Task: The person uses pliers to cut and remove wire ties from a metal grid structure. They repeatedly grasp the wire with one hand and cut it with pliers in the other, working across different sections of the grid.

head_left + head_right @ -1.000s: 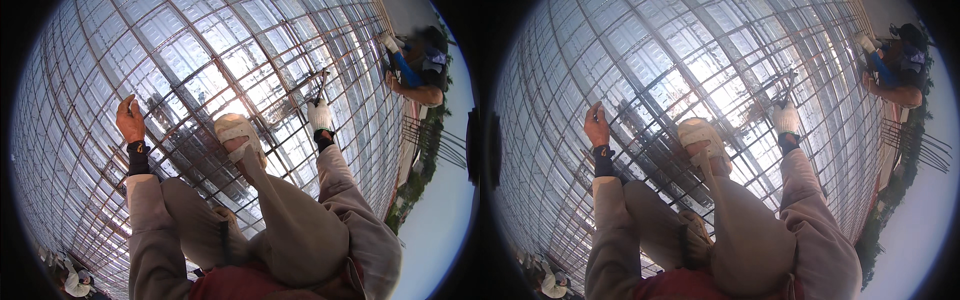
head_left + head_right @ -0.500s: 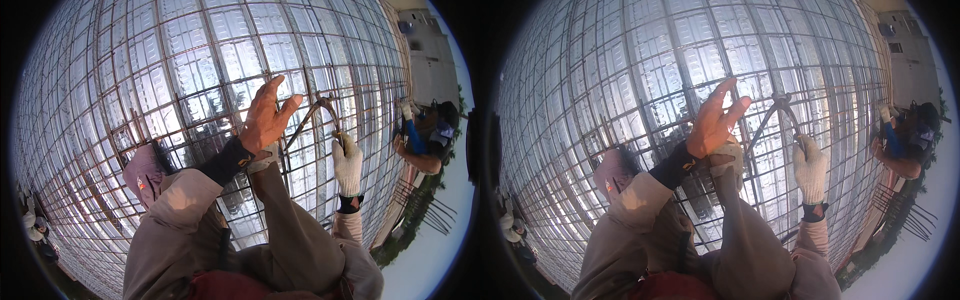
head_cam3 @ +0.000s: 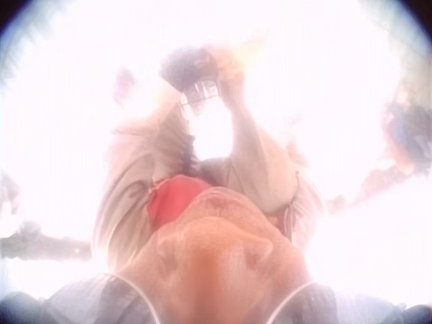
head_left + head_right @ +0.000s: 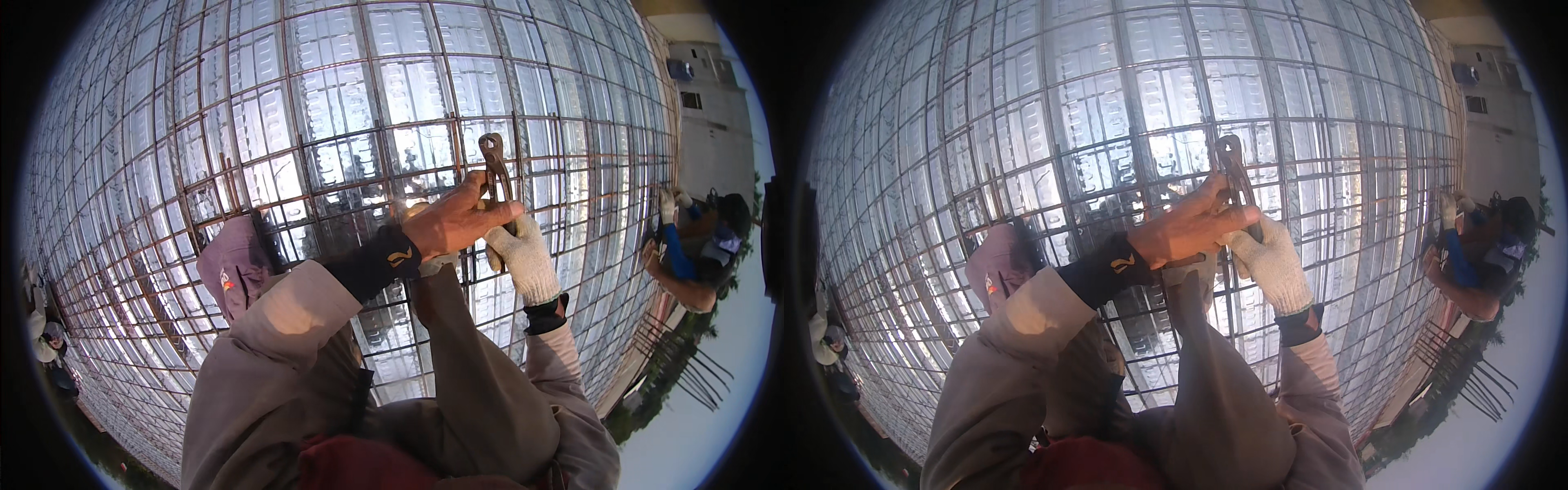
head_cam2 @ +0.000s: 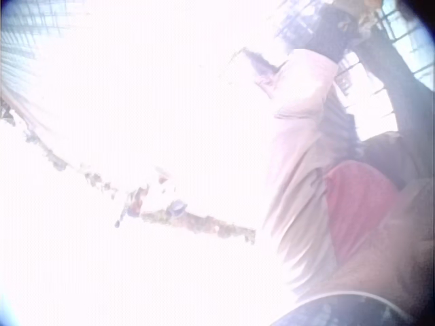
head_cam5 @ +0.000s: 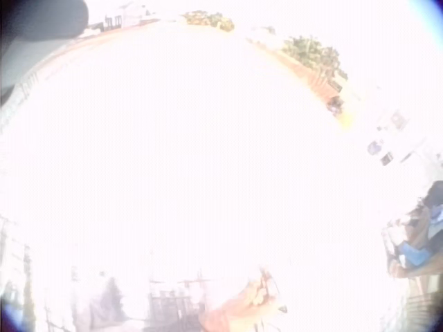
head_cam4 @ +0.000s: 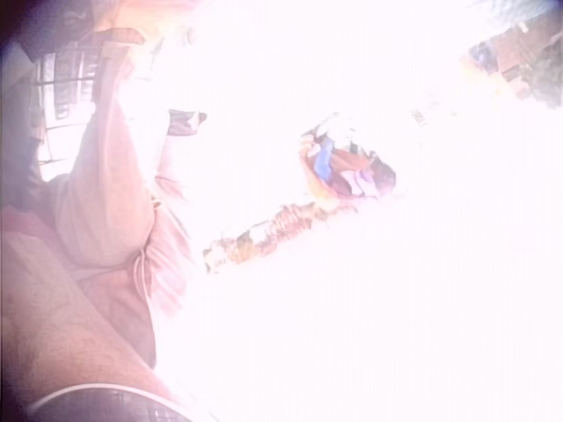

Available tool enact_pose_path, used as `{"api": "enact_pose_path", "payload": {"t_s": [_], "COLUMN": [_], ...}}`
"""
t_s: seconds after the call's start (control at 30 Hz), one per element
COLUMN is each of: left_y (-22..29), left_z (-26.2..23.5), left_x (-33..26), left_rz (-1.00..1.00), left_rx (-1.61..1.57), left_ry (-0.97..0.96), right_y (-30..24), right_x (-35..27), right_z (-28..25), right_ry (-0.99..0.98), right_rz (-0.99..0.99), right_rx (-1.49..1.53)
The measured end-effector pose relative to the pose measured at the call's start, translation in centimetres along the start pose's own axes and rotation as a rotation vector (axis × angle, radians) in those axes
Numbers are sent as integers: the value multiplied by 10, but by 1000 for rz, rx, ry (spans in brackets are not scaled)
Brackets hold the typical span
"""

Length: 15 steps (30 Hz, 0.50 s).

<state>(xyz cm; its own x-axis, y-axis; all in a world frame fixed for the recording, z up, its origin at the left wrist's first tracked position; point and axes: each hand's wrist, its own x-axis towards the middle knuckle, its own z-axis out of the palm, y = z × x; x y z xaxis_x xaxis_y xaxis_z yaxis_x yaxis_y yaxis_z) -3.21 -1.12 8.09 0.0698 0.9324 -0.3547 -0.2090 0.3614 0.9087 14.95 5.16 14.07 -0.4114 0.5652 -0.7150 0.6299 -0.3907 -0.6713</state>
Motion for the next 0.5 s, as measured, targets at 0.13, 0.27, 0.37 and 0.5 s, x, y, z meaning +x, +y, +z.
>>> {"api": "enact_pose_path", "payload": {"t_s": [0.13, 0.27, 0.37, 0.5], "left_y": [-25, -92, -88, -78], "left_z": [-101, -173, -144, -57], "left_x": [26, 42, 48, 77], "left_rz": [503, 226, 152, 49], "left_rx": [840, 1069, 840, 507], "left_ry": [669, 978, 758, 564], "right_y": [-9, -32, -53, -59], "right_x": [39, 103, 126, 152], "right_z": [-64, -117, -120, -125], "right_ry": [75, -147, -220, -262], "right_rz": [-96, 109, 184, 125], "right_rx": [-266, -610, -827, -1080]}}
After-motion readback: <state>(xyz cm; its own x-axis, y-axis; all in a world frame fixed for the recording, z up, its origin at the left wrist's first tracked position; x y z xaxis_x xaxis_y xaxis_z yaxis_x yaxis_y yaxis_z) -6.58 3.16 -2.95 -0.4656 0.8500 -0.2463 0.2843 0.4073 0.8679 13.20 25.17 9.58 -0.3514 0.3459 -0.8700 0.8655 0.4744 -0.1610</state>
